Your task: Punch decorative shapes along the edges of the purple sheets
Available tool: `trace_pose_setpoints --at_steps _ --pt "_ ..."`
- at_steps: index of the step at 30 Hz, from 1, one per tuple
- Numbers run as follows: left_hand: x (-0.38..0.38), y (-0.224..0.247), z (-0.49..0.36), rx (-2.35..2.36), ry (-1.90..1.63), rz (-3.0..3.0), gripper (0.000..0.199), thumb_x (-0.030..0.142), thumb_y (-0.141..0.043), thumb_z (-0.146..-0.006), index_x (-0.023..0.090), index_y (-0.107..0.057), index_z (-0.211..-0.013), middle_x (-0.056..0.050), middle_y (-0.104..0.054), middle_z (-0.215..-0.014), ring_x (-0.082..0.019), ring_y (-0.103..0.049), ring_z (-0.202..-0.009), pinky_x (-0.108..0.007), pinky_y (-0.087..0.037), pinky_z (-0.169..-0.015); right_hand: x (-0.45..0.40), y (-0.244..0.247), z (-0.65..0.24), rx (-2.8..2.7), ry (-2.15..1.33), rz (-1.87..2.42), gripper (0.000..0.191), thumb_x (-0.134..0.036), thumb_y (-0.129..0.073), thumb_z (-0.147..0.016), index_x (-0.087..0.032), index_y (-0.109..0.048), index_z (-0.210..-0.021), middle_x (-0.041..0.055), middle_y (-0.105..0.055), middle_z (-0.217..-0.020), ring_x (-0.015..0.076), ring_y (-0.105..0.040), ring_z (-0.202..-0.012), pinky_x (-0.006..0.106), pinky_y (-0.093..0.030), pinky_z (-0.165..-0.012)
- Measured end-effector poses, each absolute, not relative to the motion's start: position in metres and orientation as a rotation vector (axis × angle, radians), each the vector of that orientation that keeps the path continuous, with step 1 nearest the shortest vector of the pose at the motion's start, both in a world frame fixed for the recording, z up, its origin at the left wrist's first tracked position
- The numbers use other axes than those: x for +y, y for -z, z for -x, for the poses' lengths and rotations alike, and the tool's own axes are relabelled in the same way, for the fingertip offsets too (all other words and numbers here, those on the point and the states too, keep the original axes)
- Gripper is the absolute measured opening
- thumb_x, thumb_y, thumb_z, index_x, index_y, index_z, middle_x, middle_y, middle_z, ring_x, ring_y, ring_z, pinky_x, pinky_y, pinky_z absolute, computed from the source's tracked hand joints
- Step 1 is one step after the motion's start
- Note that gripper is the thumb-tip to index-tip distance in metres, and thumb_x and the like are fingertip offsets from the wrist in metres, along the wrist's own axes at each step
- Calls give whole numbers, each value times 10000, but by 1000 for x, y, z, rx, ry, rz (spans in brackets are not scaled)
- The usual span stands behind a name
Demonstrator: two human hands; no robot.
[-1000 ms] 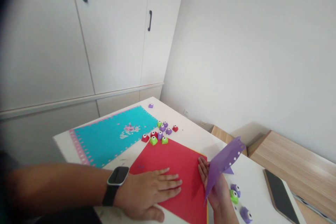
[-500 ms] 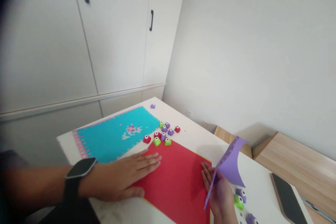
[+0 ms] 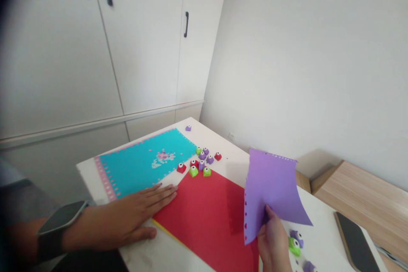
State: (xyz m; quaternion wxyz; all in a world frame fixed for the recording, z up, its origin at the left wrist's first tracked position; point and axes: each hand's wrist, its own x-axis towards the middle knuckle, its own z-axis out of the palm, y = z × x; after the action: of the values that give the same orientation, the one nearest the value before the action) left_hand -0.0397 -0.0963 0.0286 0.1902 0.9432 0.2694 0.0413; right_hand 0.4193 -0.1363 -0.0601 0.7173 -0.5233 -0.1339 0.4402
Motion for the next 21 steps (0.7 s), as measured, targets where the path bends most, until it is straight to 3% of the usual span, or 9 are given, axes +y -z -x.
trace_pose_setpoints --at_steps 4,6,10,16,21 --pt "-106 -35 27 768 -159 -2668 761 566 -445 -1035 294 -69 -1637 -78 -143 -1684 -330 -191 -1550 -517 -166 -1275 -134 54 -412 -201 -832 1221 311 -210 -706 -744 -269 -700 -1049 12 -816 -941 247 -773 -951 362 -642 -895" --pt "-114 -39 9 673 -159 -2655 787 584 -441 -1030 287 -44 -1641 -77 -123 -1686 -328 -188 -1552 -524 -133 -1281 -134 51 -408 -161 -816 1230 307 -184 -710 -743 -276 -694 -1036 -5 -811 -889 226 -776 -873 329 -651 -827" --pt "-122 -34 -12 578 -199 -2638 827 614 -468 -1008 254 -89 -1649 -100 -181 -1675 -324 -287 -1524 -455 -227 -1275 -137 40 -407 -105 -863 1252 300 -160 -696 -761 -269 -690 -1040 -23 -800 -839 207 -749 -699 333 -639 -675" --pt "-91 -43 2 660 -297 -2676 743 559 -477 -1027 283 -168 -1644 -84 -271 -1665 -323 -307 -1520 -463 -239 -1268 -147 8 -407 -336 -968 1347 408 -339 -809 -743 -222 -696 -1117 -2 -802 -908 207 -720 -666 311 -583 -566" --pt "-44 -80 -18 838 -607 -2470 635 535 -388 -1068 281 -237 -1629 -51 -250 -1691 -272 -245 -1551 -457 -198 -1272 -157 -18 -401 -548 -1140 1253 506 -397 -866 -729 -166 -715 -1153 67 -799 -1050 251 -744 -857 332 -606 -715"
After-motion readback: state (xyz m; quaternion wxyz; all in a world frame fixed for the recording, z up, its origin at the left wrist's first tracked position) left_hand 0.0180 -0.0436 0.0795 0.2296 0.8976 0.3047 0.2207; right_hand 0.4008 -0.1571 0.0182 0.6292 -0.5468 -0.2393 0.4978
